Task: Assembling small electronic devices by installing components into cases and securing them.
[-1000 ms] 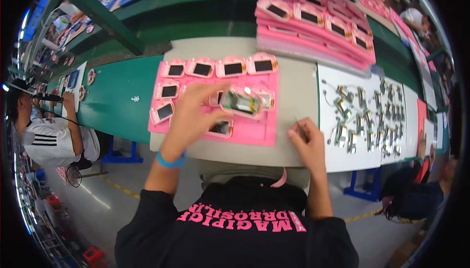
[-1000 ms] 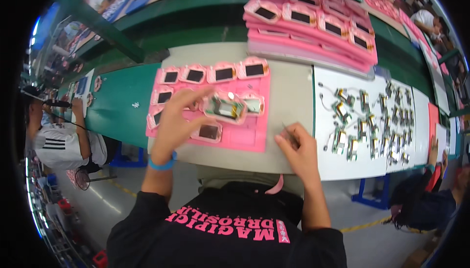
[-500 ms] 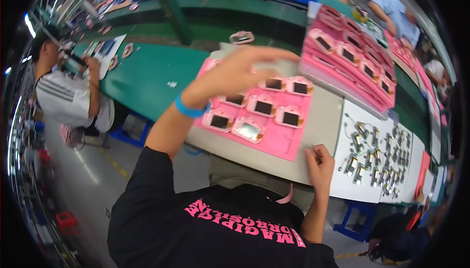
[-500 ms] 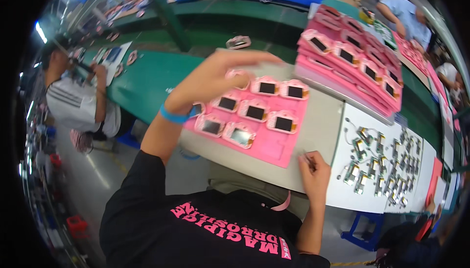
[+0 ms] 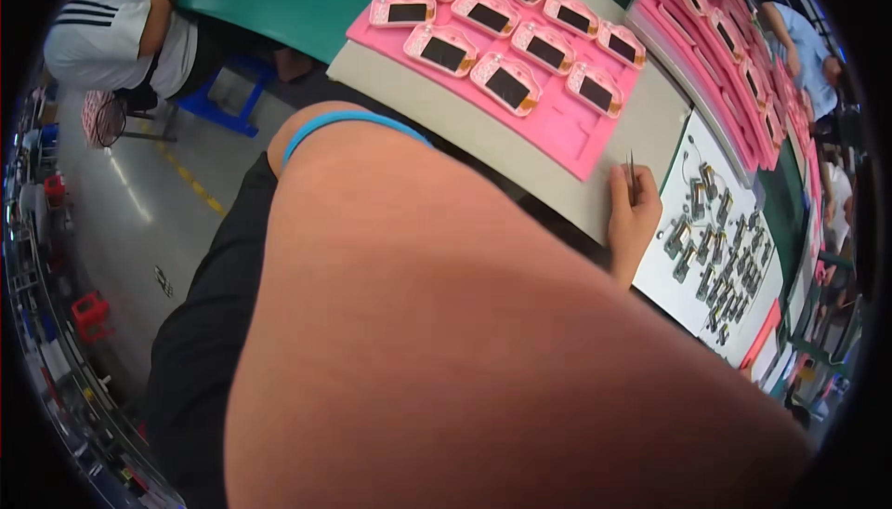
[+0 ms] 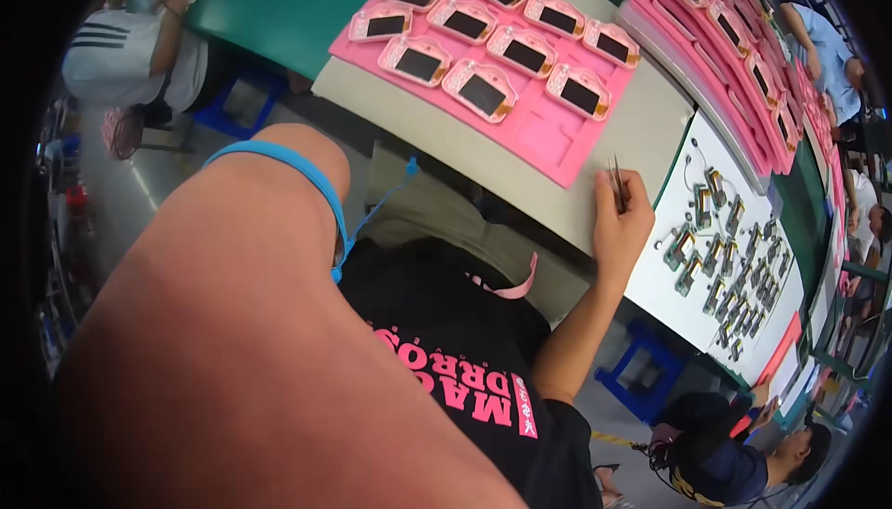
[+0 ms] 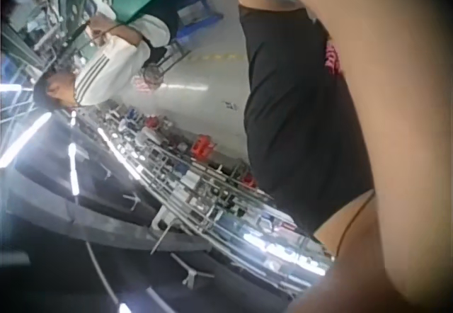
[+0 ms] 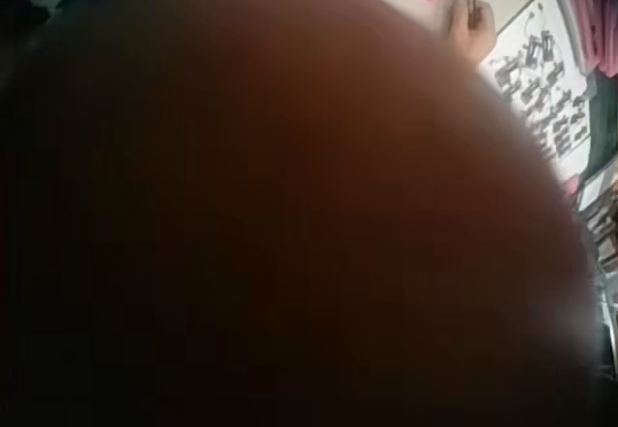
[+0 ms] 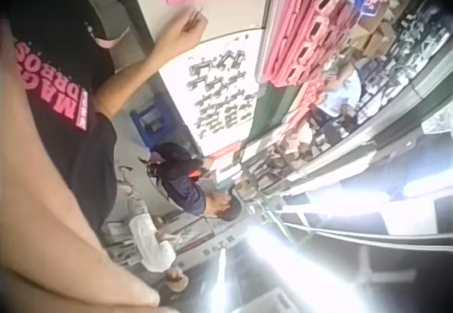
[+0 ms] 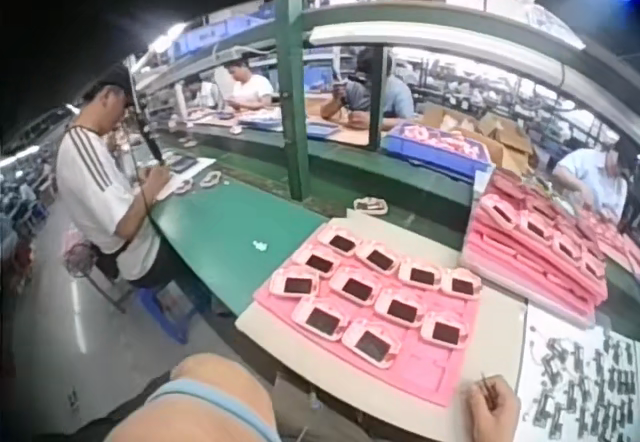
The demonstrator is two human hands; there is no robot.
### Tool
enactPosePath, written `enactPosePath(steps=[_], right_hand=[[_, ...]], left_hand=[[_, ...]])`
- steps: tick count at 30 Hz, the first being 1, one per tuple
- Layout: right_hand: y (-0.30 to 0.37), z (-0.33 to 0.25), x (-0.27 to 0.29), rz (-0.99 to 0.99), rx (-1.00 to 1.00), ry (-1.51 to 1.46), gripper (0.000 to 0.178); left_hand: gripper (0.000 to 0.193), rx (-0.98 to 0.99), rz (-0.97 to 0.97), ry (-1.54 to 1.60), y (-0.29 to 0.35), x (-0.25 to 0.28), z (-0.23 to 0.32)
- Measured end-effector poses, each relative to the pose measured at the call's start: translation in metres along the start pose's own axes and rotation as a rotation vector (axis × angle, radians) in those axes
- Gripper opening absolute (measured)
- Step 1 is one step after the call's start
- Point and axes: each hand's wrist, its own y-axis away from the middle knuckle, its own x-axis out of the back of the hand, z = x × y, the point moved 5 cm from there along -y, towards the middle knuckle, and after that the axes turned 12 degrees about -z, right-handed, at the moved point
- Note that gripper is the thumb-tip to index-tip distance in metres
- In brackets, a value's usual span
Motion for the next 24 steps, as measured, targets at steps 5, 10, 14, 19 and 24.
enactPosePath(steps=[5,10,14,19,24], right_hand=[[0.005,-0.011,-0.012,0.019,0.134,0.038,0.02],[0.003,0.006,0.0,0.017,0.088,0.006,0.018],[0.006,0.001,-0.012,-0.001,0.077,-0.065,0.017],[0.001,-0.006,-0.004,0.026,0.063,-0.045,0.018],[-0.003,-0.006,0.009,0.008,0.092,0.008,0.019]], left_hand=[[0.05,-0.062,-0.053,0.105,0.005,-0.028,0.007],[0.047,-0.112,-0.007,0.119,0.032,-0.026,0.019],[0.045,-0.098,0.062,0.104,-0.007,-0.03,-0.01],[0.042,-0.105,-0.017,0.211,0.013,-0.032,0.013],[0.039,-0.124,-0.031,0.285,-0.004,-0.059,0.0]])
